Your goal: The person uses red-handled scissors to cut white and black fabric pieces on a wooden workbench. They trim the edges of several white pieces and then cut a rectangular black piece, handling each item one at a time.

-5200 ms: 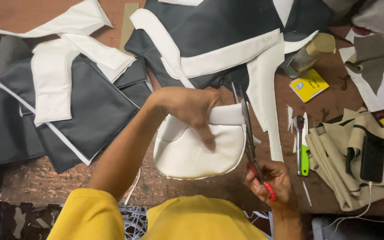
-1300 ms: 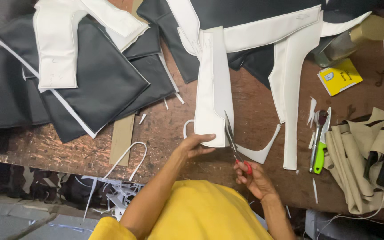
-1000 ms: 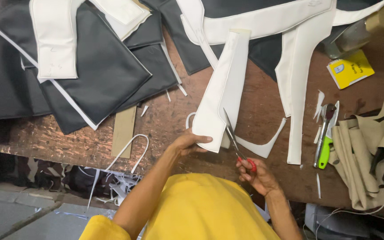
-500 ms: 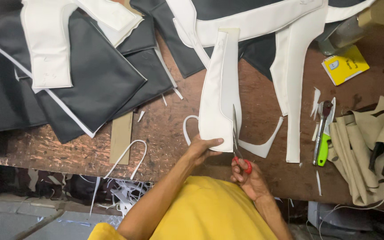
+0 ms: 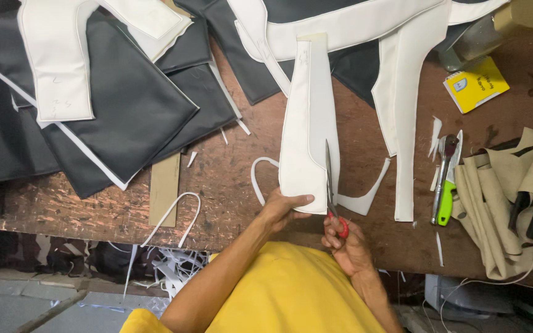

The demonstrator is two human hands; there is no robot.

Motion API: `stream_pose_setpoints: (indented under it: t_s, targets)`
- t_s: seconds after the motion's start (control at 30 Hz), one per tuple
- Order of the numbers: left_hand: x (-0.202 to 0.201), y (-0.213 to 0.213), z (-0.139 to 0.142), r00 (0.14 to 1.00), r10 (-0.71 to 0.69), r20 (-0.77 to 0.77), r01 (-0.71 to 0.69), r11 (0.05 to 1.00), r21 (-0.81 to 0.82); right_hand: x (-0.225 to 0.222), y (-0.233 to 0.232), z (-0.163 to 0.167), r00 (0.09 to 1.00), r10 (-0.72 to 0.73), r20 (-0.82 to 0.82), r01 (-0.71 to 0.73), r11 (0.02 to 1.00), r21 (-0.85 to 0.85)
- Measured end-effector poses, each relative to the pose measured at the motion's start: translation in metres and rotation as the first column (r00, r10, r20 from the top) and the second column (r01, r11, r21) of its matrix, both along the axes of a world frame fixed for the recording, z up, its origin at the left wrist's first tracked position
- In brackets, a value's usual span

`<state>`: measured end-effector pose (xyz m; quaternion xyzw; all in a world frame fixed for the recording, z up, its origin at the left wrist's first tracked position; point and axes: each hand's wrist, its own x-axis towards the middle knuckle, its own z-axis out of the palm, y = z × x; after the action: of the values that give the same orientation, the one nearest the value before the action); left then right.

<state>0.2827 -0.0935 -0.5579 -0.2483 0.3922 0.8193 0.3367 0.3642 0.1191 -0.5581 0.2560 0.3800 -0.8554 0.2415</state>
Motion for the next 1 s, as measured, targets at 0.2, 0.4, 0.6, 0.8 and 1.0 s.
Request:
stream_pose_setpoints:
  t_s: [0.2,0.4,0.6,0.8,1.0]
  targets:
    - [-0.005,-0.019,-0.004,0.999,-0.045,-0.004,0.045,0.999,-0.024,0.001,0.014,0.004,0.993,0.121,-0.009,-0.121,0.991,-0.051]
    - [-0.007,-0.074,0.0,0.98,-0.183,-0.077,0.185,0.982,0.022,-0.002,0.033,0.008,0.946,0.32,-0.041,-0.323,0.94,-0.112]
    - [-0.001,-0.103,0.003,0.96,-0.227,-0.166,0.233,0.972,0.016,-0.007,0.027,0.005,0.895,0.43,-0.12,-0.444,0.884,-0.142]
    - [-0.001,-0.106,0.003,0.965,-0.223,-0.136,0.224,0.975,-0.007,-0.005,0.022,0.005,0.893,0.433,-0.12,-0.448,0.881,-0.152]
    - [-0.005,-0.104,0.006,0.958,-0.22,-0.183,0.214,0.975,-0.051,-0.003,0.022,0.006,0.902,0.419,-0.102,-0.431,0.886,-0.169]
